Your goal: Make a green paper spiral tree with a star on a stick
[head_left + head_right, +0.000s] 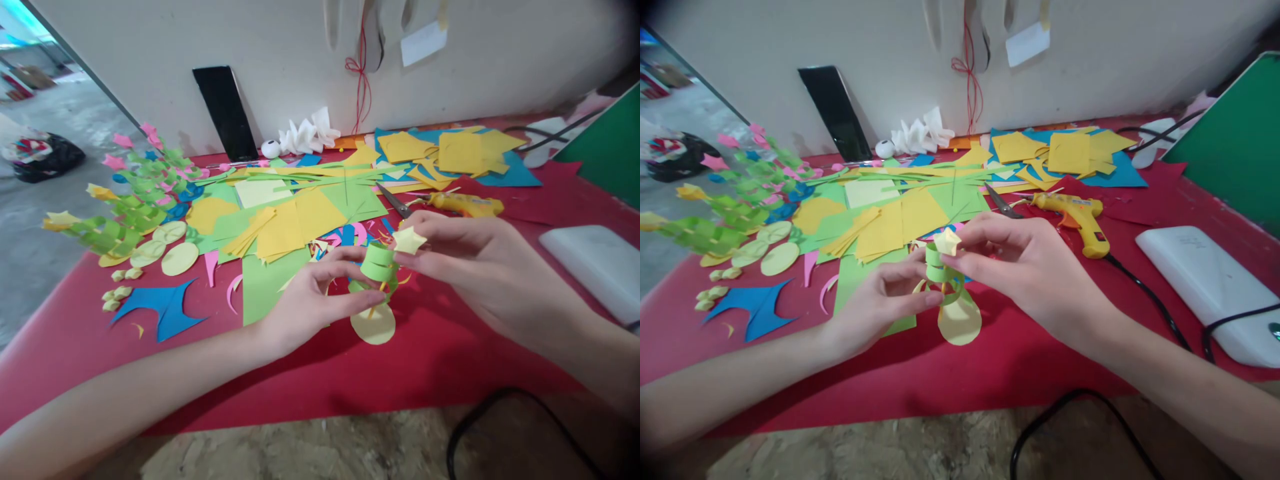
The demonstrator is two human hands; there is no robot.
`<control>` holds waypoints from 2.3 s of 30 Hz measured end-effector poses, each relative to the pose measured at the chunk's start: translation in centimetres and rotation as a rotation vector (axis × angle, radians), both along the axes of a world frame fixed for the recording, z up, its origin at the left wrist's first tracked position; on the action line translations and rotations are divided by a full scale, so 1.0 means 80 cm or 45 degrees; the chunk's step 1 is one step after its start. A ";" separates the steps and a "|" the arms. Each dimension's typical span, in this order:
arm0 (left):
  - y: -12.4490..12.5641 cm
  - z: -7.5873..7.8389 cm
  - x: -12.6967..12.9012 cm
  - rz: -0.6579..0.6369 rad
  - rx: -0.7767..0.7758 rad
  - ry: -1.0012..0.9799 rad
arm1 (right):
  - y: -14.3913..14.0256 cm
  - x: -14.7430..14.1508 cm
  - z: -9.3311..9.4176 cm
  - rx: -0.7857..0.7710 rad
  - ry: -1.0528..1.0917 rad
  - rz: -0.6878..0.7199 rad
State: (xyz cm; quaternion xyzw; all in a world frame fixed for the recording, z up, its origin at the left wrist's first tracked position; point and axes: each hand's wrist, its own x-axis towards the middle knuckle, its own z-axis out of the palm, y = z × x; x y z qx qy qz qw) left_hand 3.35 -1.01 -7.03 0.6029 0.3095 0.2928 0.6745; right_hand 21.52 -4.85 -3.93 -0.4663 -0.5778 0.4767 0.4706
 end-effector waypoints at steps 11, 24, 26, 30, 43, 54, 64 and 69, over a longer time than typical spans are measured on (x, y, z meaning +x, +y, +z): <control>0.001 -0.018 -0.001 0.050 -0.035 -0.023 | 0.008 0.003 0.003 0.073 -0.303 -0.012; 0.017 -0.013 -0.004 0.384 0.036 -0.155 | -0.036 0.004 -0.056 0.124 -1.171 -0.011; 0.028 -0.008 -0.007 0.464 0.084 -0.182 | -0.033 -0.002 -0.063 0.061 -1.181 0.023; 0.052 -0.001 -0.023 0.584 0.168 -0.227 | -0.024 -0.005 -0.062 -0.047 -1.109 0.115; 0.058 0.012 -0.100 0.958 0.167 -0.319 | 0.042 -0.073 -0.027 -0.108 -0.716 0.328; 0.041 -0.012 -0.122 0.915 -0.072 -0.405 | 0.060 -0.118 -0.064 0.516 -1.138 0.319; 0.027 -0.028 -0.109 0.694 -0.338 -0.470 | 0.036 -0.050 -0.081 0.974 -1.503 0.369; 0.026 -0.031 -0.110 0.683 -0.357 -0.454 | 0.030 -0.047 -0.071 1.041 -1.580 0.127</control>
